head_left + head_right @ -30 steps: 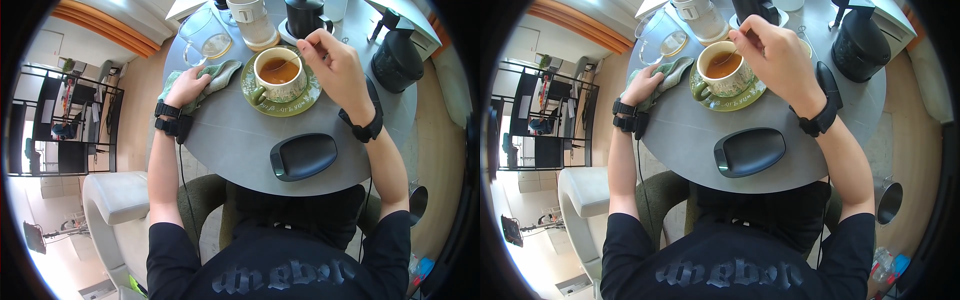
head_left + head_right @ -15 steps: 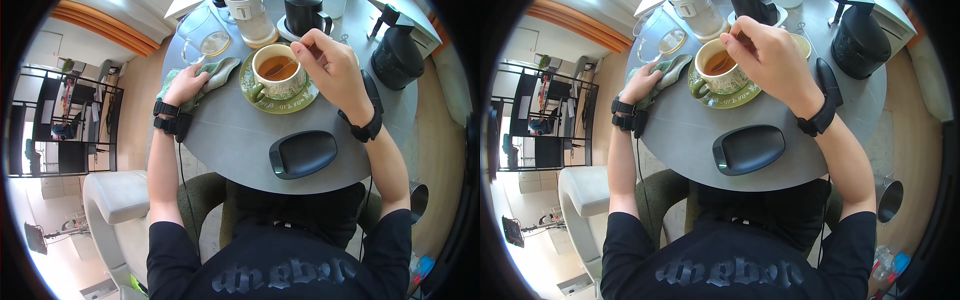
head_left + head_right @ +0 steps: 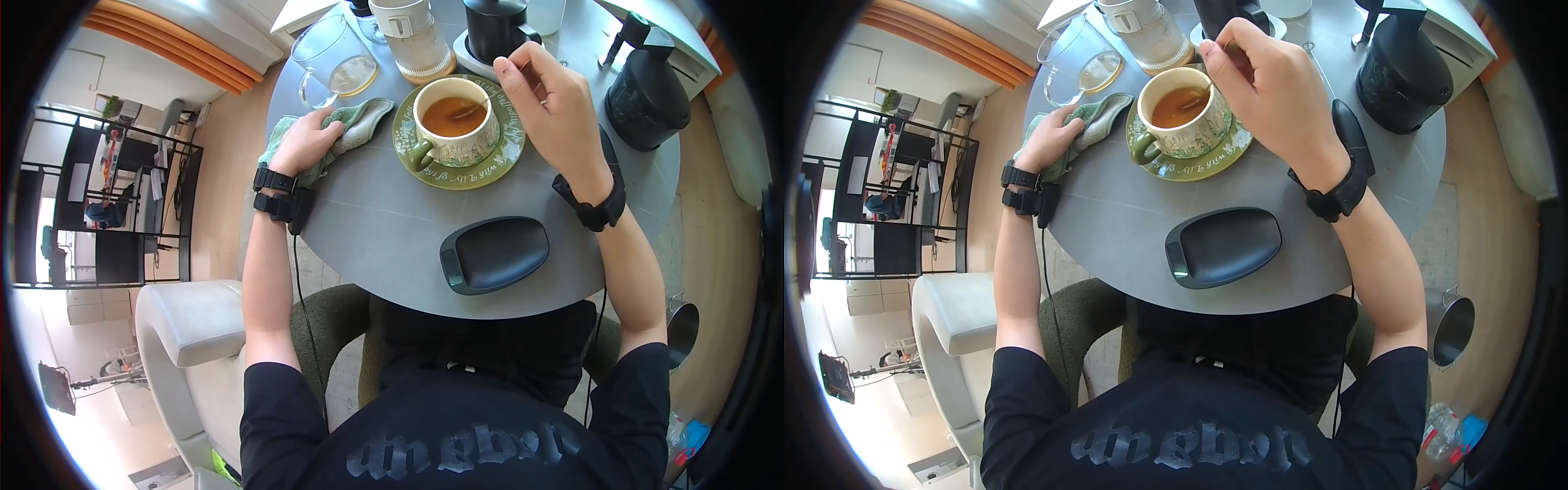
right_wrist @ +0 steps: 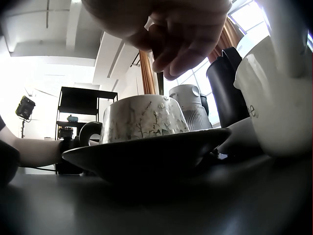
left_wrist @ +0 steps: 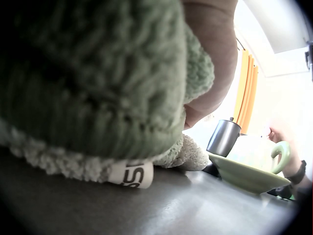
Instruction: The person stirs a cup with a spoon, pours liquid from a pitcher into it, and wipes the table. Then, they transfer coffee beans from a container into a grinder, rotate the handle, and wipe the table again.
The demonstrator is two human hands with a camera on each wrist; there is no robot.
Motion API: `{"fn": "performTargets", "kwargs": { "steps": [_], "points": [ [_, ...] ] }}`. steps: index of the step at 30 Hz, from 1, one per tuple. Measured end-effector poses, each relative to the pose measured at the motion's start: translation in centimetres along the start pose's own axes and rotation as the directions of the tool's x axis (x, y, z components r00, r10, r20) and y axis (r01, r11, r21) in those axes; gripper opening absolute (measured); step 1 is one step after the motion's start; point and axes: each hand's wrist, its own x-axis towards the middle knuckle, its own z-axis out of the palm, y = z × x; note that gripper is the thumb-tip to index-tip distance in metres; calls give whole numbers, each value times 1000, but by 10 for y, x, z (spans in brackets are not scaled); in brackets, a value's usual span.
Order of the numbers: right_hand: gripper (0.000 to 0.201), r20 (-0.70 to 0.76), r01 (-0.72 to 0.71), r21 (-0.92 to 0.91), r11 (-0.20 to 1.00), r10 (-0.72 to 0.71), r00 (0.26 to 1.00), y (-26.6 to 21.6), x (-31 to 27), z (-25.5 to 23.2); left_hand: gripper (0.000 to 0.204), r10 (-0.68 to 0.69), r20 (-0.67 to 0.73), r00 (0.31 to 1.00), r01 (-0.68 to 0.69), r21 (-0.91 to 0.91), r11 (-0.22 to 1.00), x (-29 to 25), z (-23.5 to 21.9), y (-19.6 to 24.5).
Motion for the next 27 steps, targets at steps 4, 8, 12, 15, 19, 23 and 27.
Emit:
{"fn": "performTargets", "kwargs": {
  "steps": [4,8,12,15,19,23,27],
  "points": [
    [22,32,43,80,996,-46,998,-1,-1,5,60,-5,6,1000,6,-7,1000,0,0,0],
    [22,-34,24,72,997,-22,999,3,0,8,60,-16,46,999,17,-26,1000,1,-2,2],
    [22,8,-18,38,999,18,1000,4,-1,3,59,-10,15,1000,10,-10,1000,-1,-2,3],
    [23,48,9,58,998,-12,999,1,-1,3,59,-7,33,999,8,-24,1000,1,-2,2],
    [24,-14,-5,12,1000,5,1000,0,0,0,60,-19,17,1000,20,-30,999,-1,-4,6],
    [24,81,-23,60,998,18,997,-2,0,-2,59,-4,-12,1000,4,-11,1000,-1,0,2],
    [25,39,13,54,998,-15,999,-3,-1,3,60,-26,62,998,28,-33,999,1,-4,4]
  ]
}}
